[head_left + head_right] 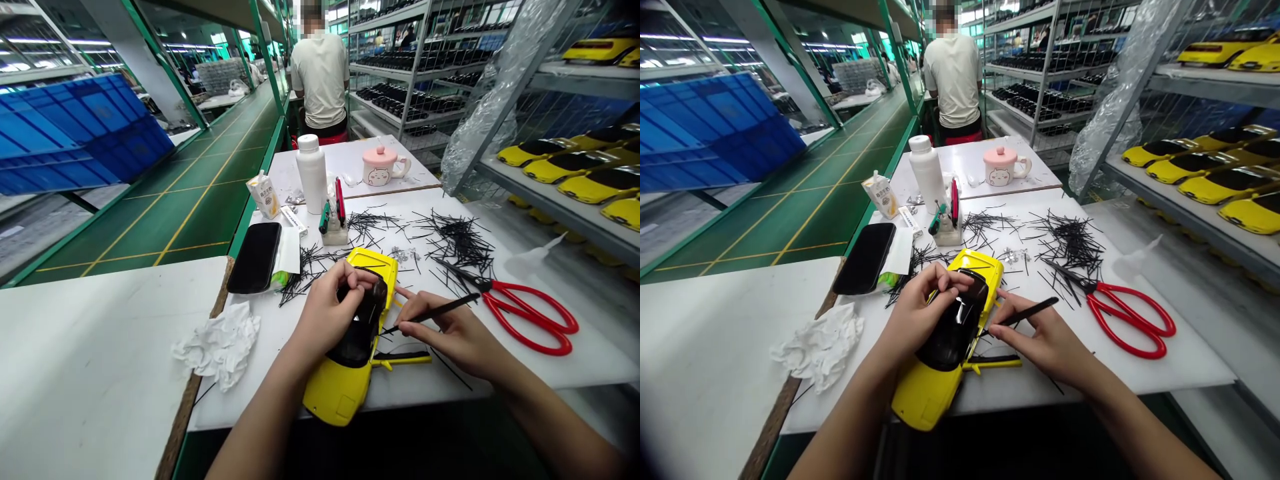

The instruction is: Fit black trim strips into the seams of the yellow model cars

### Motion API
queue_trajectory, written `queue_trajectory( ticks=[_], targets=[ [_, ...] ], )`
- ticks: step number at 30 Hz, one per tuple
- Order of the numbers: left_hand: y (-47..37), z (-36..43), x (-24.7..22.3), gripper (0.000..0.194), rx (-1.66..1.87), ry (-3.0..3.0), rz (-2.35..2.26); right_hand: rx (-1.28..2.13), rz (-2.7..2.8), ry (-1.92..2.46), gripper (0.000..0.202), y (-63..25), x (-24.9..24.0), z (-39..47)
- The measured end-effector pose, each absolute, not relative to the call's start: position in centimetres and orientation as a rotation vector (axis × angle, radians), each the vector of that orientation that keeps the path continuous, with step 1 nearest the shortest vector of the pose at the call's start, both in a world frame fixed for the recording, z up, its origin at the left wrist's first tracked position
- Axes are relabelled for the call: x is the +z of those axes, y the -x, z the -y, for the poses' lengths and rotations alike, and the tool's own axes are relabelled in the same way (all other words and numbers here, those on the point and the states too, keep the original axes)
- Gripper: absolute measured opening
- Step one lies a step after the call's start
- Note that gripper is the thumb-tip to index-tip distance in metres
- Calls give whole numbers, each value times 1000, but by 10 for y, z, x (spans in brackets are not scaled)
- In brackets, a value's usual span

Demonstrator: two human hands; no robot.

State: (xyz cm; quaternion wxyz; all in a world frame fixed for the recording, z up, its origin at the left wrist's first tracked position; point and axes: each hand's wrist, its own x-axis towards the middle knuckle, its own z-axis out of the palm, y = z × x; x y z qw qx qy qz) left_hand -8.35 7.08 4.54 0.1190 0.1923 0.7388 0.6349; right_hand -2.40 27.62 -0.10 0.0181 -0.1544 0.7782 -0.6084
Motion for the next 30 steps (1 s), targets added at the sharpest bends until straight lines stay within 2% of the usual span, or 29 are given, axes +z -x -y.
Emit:
queue_trajectory(
  ticks=[8, 21, 30],
  targets=[
    [83, -71, 43, 20, 1846, -574, -2168, -1810, -2494, 575, 9, 26, -5, -275],
    [83, -72, 43, 21, 1804, -595, -2190, -1855, -2469, 489, 13, 28, -1, -269],
    [82, -72, 44, 21, 1790, -607, -2201, -1767, -2474, 447, 15, 32, -5, -275]
  ],
)
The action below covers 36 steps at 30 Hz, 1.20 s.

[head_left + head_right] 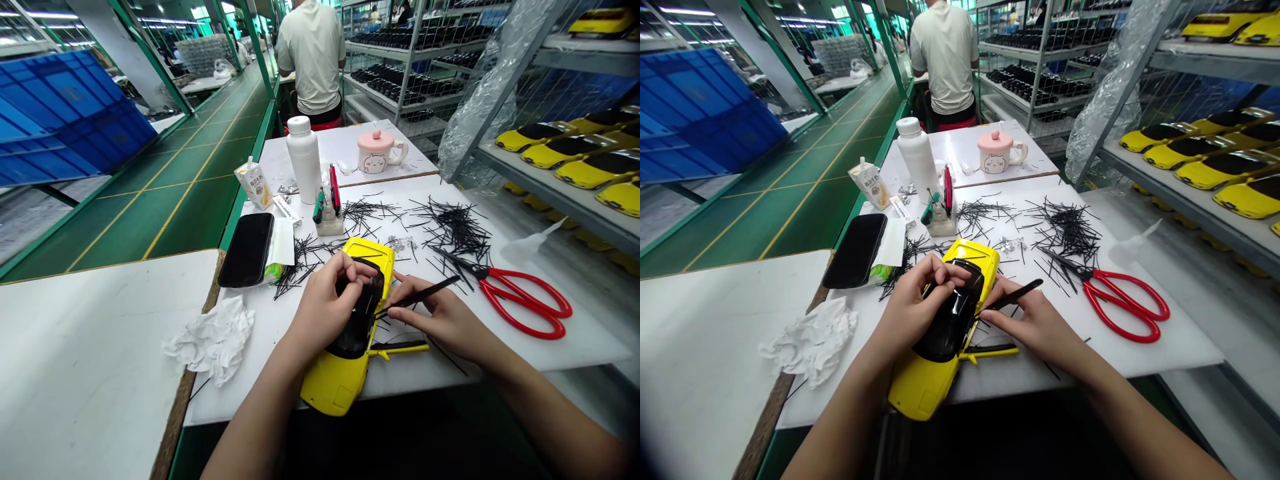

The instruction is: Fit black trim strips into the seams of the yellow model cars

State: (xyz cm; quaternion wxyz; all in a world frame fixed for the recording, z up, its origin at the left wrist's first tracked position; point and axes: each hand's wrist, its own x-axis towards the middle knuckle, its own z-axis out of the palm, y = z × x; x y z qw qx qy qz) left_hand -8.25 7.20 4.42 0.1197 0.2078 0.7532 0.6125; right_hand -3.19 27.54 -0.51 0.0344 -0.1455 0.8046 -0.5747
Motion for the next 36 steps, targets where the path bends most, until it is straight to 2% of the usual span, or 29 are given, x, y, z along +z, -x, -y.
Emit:
queue_trajectory(
  ticks=[25, 31, 36],
  targets=[
    [82, -72, 44, 21, 1772, -610, -2204, -1852, -2446, 377, 11, 30, -8, -274],
    [83, -71, 42, 21, 1737, -633, -2252, -1765, -2512, 445, 12, 31, 2, -270],
    [84, -71, 42, 22, 1660, -645, -2354, -1538, -2600, 579, 8, 37, 18, -266]
  ],
)
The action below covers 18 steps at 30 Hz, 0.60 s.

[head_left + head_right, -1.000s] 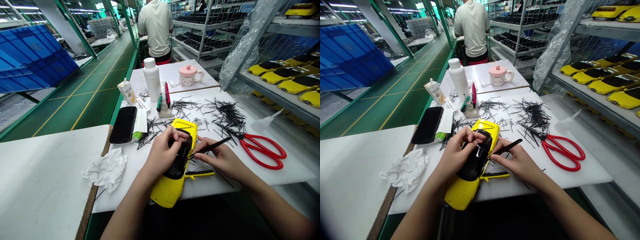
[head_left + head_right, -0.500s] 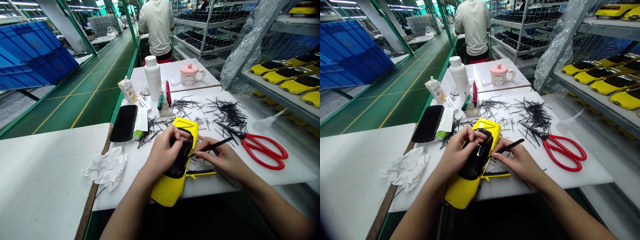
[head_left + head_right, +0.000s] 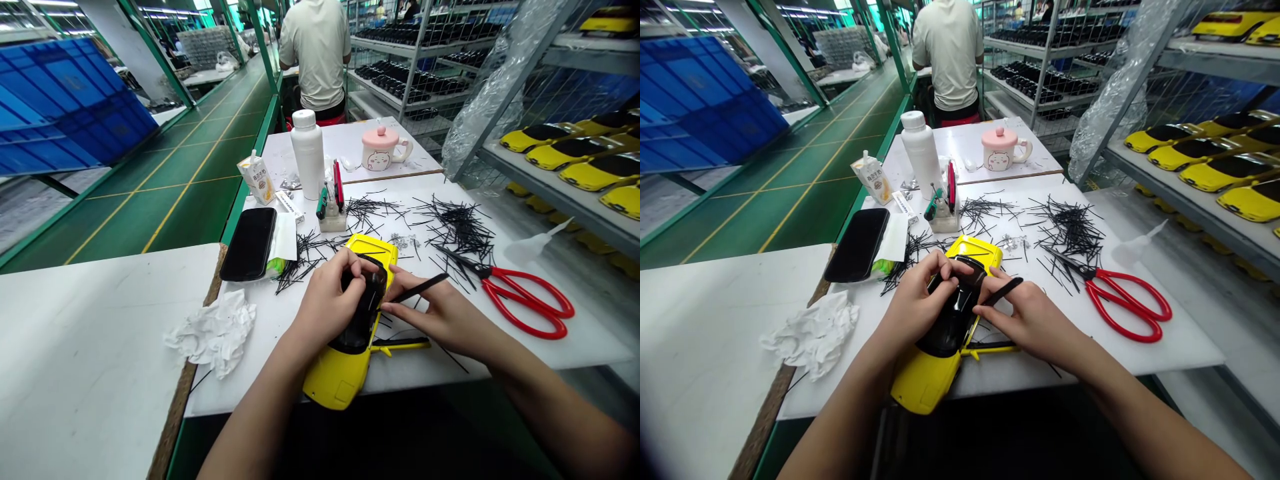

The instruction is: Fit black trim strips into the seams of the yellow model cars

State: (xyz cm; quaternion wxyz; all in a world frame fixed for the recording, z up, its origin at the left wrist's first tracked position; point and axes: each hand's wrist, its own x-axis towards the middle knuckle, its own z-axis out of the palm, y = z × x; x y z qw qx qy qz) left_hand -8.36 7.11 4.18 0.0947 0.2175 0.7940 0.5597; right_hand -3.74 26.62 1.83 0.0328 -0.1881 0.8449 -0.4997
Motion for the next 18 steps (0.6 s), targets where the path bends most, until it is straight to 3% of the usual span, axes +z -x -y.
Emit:
queue_trajectory(
  ticks=[18],
  targets=[
    [90, -69, 37, 16, 1575, -690, -2315, -1425, -2607, 612, 10, 39, 24, -261]
  ],
)
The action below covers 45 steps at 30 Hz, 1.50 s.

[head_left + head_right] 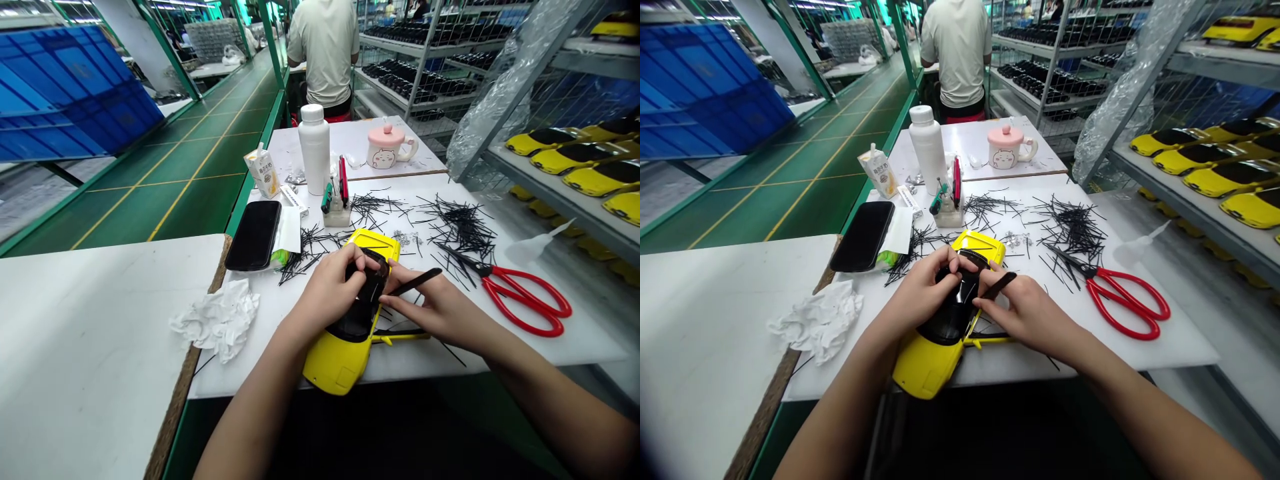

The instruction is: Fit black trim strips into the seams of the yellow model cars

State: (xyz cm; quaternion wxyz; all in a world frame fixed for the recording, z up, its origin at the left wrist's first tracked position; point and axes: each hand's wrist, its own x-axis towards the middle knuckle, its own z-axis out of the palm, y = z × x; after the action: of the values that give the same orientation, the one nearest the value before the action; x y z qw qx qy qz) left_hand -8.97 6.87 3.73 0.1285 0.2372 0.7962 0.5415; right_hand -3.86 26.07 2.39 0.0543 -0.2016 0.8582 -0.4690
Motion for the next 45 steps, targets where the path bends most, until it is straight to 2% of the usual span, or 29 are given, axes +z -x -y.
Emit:
queue_trajectory(
  ticks=[8, 28, 34, 36, 38, 40, 45],
  targets=[
    [90, -68, 38, 16, 1584, -722, -2293, -1572, -2609, 500, 22, 41, 25, -272],
    [90, -68, 38, 16, 1493, -733, -2367, -1462, -2640, 580, 12, 35, 19, -261],
    [86, -68, 41, 16, 1387, -752, -2474, -1604, -2802, 424, 24, 42, 39, -299],
    [86, -67, 42, 16, 1345, -772, -2507, -1363, -2949, 263, 33, 46, 42, -324],
    [85, -67, 45, 15, 1301, -793, -2547, -923, -3008, 164, 40, 48, 36, -345],
    [82, -66, 50, 12, 1253, -814, -2597, -694, -2989, 178, 36, 48, 23, -358],
    [48, -56, 47, 23, 1087, -927, -2810, -618, -2976, 356, 26, 62, 10, -356]
  ],
)
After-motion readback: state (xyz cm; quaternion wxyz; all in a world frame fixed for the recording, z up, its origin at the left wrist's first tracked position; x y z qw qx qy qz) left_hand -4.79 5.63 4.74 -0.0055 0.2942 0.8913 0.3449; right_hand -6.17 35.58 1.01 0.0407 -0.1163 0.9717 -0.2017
